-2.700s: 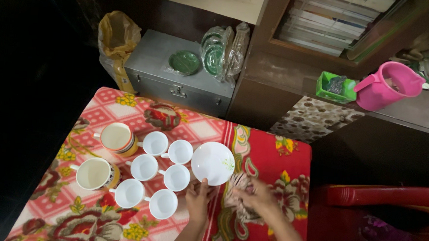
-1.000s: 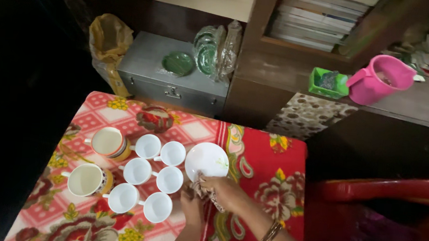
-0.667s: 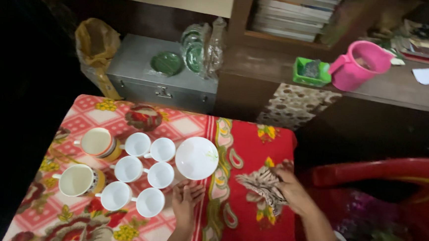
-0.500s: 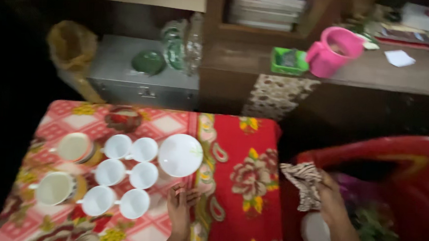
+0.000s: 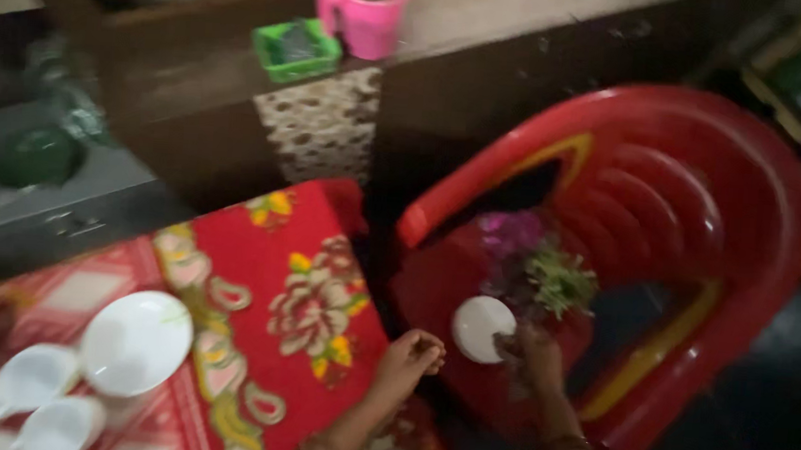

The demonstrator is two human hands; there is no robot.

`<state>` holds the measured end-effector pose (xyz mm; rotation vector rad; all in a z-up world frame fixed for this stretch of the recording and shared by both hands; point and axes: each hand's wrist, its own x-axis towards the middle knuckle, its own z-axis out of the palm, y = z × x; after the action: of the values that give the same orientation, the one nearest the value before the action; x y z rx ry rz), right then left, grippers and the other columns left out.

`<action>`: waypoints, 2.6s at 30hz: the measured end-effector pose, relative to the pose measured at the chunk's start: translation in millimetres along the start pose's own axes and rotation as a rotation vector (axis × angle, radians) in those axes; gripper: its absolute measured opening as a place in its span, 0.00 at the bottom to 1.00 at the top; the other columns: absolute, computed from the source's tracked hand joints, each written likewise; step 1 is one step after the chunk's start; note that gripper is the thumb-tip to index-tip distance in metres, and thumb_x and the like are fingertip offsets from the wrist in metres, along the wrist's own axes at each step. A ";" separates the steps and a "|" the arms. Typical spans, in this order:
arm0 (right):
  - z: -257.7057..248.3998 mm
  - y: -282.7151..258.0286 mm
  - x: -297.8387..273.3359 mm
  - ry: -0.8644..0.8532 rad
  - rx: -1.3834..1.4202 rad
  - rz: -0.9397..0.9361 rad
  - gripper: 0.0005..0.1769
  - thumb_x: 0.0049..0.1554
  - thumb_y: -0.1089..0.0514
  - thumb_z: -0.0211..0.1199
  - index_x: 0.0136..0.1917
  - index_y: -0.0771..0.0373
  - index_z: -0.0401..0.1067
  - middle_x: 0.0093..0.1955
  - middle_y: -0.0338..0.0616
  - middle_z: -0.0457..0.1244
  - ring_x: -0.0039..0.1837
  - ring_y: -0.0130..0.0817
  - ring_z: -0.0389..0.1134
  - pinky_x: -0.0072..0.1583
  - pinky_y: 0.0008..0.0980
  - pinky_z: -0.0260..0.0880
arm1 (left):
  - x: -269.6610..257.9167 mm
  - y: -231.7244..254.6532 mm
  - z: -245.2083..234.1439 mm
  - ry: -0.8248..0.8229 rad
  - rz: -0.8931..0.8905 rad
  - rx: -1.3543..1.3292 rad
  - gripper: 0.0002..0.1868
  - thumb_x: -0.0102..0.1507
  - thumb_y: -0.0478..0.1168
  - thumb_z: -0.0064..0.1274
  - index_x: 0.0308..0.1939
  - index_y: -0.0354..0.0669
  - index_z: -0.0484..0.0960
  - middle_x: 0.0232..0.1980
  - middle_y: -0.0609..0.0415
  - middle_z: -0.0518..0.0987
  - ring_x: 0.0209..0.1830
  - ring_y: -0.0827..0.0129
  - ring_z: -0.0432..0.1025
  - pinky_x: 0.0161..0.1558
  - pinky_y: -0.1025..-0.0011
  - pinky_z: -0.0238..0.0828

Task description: The person wipes several white cups and small bowls with a patterned cloth on a table. They handle each item one at a time, wiping the exterior and interior surfaces, then place them back on the table.

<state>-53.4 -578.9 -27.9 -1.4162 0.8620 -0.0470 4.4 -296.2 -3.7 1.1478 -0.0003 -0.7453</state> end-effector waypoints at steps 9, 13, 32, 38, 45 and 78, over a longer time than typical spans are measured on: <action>-21.6 96.7 12.6 0.054 0.327 0.127 0.08 0.58 0.61 0.58 0.52 0.61 0.69 0.39 0.47 0.66 0.39 0.37 0.70 0.39 0.40 0.75 | 111.6 -63.0 41.1 0.025 -0.038 0.592 0.18 0.63 0.38 0.55 0.58 0.42 0.80 0.55 0.51 0.83 0.57 0.61 0.77 0.57 0.63 0.72; -15.8 98.4 22.3 0.192 0.310 0.236 0.18 0.57 0.62 0.62 0.60 0.58 0.67 0.42 0.45 0.65 0.38 0.35 0.69 0.33 0.35 0.71 | 151.3 -87.9 44.2 0.091 -0.356 0.978 0.24 0.68 0.42 0.51 0.69 0.49 0.72 0.63 0.45 0.75 0.62 0.53 0.73 0.62 0.59 0.70; 5.4 84.8 38.5 0.385 0.024 0.200 0.09 0.60 0.59 0.62 0.54 0.61 0.75 0.34 0.44 0.66 0.32 0.30 0.65 0.32 0.33 0.66 | 163.9 -124.3 39.8 0.207 0.154 1.285 0.34 0.56 0.25 0.56 0.67 0.47 0.73 0.66 0.44 0.69 0.67 0.41 0.64 0.67 0.57 0.66; -2.4 109.4 44.6 0.403 0.041 0.192 0.10 0.62 0.58 0.61 0.56 0.62 0.74 0.34 0.45 0.64 0.32 0.32 0.64 0.32 0.35 0.69 | 141.2 -84.2 68.3 0.220 -0.148 1.131 0.35 0.60 0.31 0.57 0.71 0.54 0.67 0.70 0.45 0.63 0.67 0.48 0.65 0.66 0.58 0.66; -22.2 46.9 1.8 0.241 0.051 0.142 0.14 0.59 0.58 0.62 0.56 0.66 0.75 0.36 0.45 0.67 0.35 0.31 0.69 0.36 0.35 0.77 | 134.9 -71.7 49.1 0.122 0.141 0.757 0.24 0.65 0.41 0.61 0.64 0.38 0.78 0.63 0.43 0.81 0.62 0.57 0.77 0.66 0.62 0.73; 186.0 -211.6 -292.8 -1.095 -0.736 -1.391 0.22 0.60 0.60 0.64 0.67 0.61 0.74 0.73 0.53 0.62 0.74 0.58 0.61 0.69 0.48 0.61 | -226.4 166.3 -10.0 0.209 0.129 -0.973 0.28 0.66 0.60 0.49 0.57 0.42 0.79 0.50 0.47 0.82 0.48 0.55 0.78 0.51 0.54 0.75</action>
<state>-62.6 -317.7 283.2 -2.0952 -1.1947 0.0041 -75.9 -133.9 211.1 0.2811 0.4180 -0.4092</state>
